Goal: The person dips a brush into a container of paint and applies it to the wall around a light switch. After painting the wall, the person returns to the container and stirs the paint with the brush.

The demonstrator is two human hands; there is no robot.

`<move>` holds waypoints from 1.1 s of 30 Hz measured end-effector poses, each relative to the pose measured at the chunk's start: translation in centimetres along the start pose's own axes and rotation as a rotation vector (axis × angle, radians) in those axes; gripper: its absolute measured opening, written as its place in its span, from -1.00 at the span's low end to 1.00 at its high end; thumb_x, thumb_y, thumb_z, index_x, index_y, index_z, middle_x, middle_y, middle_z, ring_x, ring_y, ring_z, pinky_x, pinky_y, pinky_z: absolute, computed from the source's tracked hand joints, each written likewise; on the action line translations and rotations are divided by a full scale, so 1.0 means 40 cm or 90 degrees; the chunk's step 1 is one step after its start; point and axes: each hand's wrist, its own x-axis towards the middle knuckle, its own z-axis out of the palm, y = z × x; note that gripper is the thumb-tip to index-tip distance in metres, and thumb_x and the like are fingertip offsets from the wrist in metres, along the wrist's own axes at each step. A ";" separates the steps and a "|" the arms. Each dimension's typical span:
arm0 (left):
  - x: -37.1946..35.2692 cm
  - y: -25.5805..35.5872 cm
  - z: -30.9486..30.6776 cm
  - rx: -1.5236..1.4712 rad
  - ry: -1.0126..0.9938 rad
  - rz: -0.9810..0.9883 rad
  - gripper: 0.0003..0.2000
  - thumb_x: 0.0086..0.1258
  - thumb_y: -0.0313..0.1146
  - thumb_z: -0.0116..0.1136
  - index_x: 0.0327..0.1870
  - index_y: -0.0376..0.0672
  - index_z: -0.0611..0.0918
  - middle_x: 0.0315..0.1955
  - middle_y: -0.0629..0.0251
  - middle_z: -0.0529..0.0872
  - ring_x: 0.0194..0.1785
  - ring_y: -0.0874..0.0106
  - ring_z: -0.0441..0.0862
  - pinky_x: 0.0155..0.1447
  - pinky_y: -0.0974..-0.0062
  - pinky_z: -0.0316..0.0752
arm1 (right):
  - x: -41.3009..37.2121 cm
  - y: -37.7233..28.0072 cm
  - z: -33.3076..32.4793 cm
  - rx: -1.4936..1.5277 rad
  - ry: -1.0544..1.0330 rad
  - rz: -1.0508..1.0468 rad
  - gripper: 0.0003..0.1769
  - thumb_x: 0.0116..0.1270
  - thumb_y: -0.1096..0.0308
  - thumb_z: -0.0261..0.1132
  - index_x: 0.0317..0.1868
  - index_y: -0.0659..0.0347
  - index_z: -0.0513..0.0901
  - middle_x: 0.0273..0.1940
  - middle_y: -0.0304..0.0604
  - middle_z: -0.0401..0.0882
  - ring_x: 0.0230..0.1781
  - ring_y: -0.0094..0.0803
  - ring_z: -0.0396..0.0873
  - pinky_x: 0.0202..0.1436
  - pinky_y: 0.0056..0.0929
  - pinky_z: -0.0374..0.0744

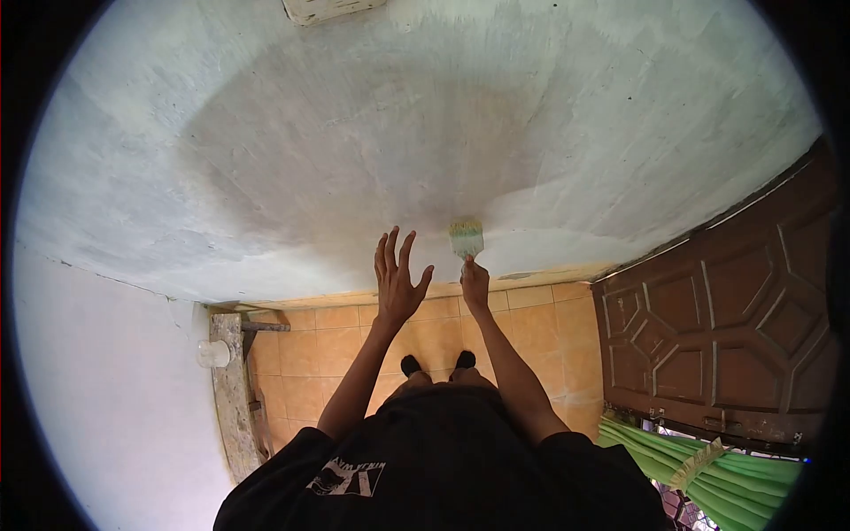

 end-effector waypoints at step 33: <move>-0.061 -0.007 0.157 -0.016 -0.072 -0.052 -0.21 0.28 -0.23 0.36 0.52 -0.02 0.22 0.51 0.01 0.11 0.54 -0.12 0.02 0.53 -0.11 0.04 | 0.025 -0.097 -0.011 -0.092 -0.052 0.104 -0.34 0.58 -0.18 -0.02 -0.59 0.14 0.30 -0.65 -0.36 0.22 -0.62 -0.59 0.25 -0.49 -0.45 0.29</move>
